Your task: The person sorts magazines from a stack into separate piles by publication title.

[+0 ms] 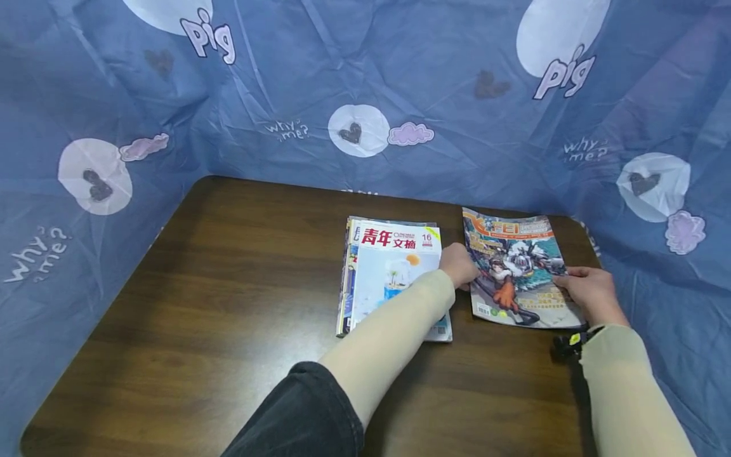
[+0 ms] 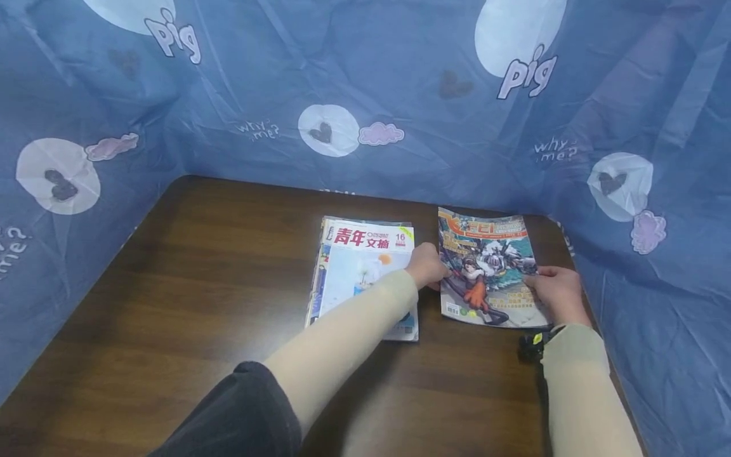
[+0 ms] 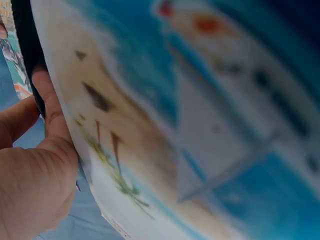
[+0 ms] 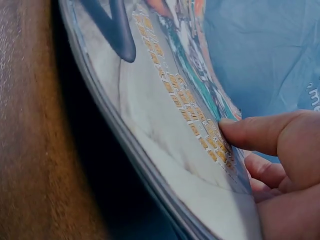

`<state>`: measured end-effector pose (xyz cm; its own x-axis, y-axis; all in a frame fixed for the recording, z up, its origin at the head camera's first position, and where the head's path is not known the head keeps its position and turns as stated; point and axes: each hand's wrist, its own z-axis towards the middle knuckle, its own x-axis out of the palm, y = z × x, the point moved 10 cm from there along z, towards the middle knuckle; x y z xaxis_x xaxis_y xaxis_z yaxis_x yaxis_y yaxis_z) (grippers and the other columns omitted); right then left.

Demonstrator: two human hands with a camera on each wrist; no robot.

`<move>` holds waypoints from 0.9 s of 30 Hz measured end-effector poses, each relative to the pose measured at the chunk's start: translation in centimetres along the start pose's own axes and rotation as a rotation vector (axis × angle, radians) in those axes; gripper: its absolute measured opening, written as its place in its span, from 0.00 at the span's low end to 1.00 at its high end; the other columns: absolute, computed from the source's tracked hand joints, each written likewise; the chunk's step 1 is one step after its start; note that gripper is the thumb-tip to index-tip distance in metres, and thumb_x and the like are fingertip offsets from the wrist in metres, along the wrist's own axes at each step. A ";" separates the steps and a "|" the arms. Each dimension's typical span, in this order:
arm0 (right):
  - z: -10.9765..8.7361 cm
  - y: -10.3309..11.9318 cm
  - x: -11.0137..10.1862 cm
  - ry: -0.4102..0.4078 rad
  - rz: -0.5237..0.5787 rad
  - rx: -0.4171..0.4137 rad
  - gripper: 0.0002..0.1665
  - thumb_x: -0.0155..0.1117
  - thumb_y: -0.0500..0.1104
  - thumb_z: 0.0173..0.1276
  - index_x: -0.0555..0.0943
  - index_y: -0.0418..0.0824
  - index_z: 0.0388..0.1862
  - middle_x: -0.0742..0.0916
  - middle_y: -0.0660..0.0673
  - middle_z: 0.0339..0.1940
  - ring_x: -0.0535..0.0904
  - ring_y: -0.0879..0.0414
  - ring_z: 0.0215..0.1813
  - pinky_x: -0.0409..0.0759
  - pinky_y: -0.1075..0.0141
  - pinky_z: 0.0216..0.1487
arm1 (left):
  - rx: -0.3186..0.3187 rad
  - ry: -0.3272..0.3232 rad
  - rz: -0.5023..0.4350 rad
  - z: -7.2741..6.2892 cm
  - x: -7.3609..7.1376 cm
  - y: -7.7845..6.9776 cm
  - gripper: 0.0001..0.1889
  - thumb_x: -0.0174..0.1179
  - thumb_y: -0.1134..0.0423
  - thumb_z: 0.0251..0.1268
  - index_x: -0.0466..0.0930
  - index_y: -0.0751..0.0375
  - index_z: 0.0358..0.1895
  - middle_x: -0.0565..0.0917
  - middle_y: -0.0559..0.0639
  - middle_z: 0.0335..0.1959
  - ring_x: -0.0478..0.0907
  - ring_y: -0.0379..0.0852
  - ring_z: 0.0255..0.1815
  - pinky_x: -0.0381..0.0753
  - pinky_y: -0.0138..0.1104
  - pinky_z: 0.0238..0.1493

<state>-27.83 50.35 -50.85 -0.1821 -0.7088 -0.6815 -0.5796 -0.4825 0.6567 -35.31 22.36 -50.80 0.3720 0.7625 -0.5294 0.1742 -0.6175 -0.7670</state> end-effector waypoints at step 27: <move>-0.7 0.4 -0.9 -0.105 -0.059 -0.017 0.33 0.63 0.45 0.73 0.72 0.23 0.67 0.75 0.24 0.65 0.70 0.31 0.66 0.70 0.41 0.62 | 0.264 -0.043 0.520 -0.1 0.7 -3.0 0.02 0.66 0.64 0.62 0.88 0.56 0.36 0.86 0.47 0.33 0.78 0.40 0.28 0.79 0.32 0.28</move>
<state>-27.35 50.39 -49.76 -0.2307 -0.6216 -0.7486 -0.5782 -0.5312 0.6193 -35.53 24.73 -48.82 0.3095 0.3829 -0.8704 -0.2562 -0.8479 -0.4641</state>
